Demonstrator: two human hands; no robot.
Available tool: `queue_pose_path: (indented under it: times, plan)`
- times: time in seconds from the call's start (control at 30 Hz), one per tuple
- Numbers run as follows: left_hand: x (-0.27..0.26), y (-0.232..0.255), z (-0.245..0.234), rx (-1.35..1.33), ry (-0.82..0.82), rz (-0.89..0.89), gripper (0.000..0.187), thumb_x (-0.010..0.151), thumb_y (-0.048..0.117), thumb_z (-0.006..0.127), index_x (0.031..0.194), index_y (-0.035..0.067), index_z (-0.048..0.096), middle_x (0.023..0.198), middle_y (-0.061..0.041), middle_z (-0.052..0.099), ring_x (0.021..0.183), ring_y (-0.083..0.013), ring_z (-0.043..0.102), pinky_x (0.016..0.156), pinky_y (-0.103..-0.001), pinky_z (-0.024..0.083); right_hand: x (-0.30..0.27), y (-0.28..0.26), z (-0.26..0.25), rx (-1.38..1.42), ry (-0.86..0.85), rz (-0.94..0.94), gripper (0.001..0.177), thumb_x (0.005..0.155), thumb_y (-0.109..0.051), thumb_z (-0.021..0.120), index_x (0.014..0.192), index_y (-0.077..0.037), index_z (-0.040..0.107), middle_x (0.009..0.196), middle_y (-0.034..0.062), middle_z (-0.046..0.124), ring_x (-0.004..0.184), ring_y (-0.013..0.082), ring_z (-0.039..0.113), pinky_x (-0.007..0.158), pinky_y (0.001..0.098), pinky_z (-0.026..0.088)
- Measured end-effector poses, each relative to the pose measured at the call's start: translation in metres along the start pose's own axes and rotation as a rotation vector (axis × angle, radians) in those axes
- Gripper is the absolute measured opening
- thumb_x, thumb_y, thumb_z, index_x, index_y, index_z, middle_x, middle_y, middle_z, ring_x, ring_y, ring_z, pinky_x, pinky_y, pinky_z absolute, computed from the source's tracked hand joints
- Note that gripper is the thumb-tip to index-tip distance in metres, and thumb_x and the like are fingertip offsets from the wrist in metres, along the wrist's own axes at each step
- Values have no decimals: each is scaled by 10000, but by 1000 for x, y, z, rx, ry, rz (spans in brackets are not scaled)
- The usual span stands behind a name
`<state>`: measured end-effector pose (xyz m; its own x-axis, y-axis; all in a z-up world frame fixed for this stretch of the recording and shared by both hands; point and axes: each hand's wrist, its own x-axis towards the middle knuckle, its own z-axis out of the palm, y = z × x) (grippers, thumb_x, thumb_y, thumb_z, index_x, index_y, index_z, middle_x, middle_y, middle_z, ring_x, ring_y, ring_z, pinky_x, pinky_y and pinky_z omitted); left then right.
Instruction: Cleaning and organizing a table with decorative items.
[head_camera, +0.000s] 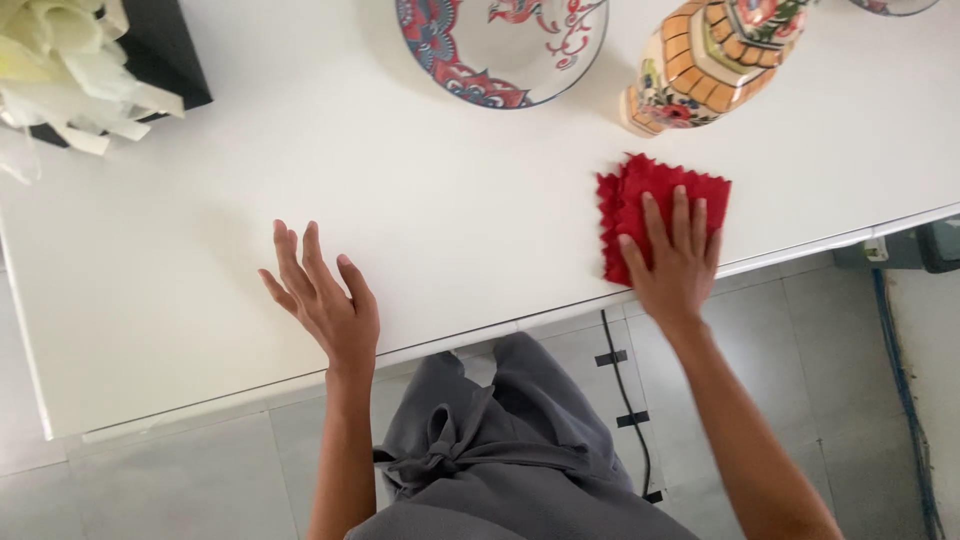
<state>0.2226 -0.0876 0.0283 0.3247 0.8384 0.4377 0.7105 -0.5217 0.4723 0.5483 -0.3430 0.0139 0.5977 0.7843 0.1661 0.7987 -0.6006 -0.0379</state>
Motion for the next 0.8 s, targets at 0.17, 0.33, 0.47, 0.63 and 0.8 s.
queue_pose_path:
  times: [0.17, 0.33, 0.47, 0.63, 0.8]
  plan:
    - [1, 45, 19, -42, 5, 22, 417, 1122, 149, 462, 1526, 48, 491, 1661, -205, 334, 1497, -307, 471, 1284, -629, 110, -21, -116, -10, 249, 49, -161, 613, 1021, -529, 552, 1576, -296, 441, 1696, 134, 306, 1558, 440, 241, 1210, 638, 246]
    - [1, 92, 27, -87, -36, 51, 441, 1083, 106, 503, 1521, 52, 495, 1658, -204, 344, 1515, -337, 439, 1284, -624, 111, -32, -150, -10, 386, -79, -568, 656, 976, -596, 540, 1565, -349, 388, 1676, 86, 253, 1553, 340, 197, 1214, 666, 168]
    - [-5, 106, 37, -93, -47, 76, 442, 1061, 87, 542, 1499, 49, 506, 1651, -202, 354, 1480, -315, 469, 1271, -640, 113, 11, -99, -18, 328, -56, -541, 632, 980, -597, 548, 1553, -350, 453, 1682, 32, 309, 1563, 279, 256, 1236, 601, 208]
    - [-16, 128, 38, -81, -25, 66, 404, 1059, 105, 563, 1460, 57, 545, 1641, -175, 378, 1440, -305, 510, 1260, -648, 146, 47, -29, -29, 403, -35, -295, 478, 991, -471, 680, 1396, -221, 635, 1524, -12, 525, 1466, 198, 471, 1258, 539, 297]
    - [-18, 150, 65, -197, -32, 61, 318, 1033, 112, 576, 1346, 71, 617, 1528, -162, 511, 1348, -300, 572, 1201, -555, 311, 86, 31, -36, 731, 226, 191, 809, 876, -422, 866, 1417, -33, 408, 1345, 181, 513, 1313, 309, 537, 1110, 471, 478]
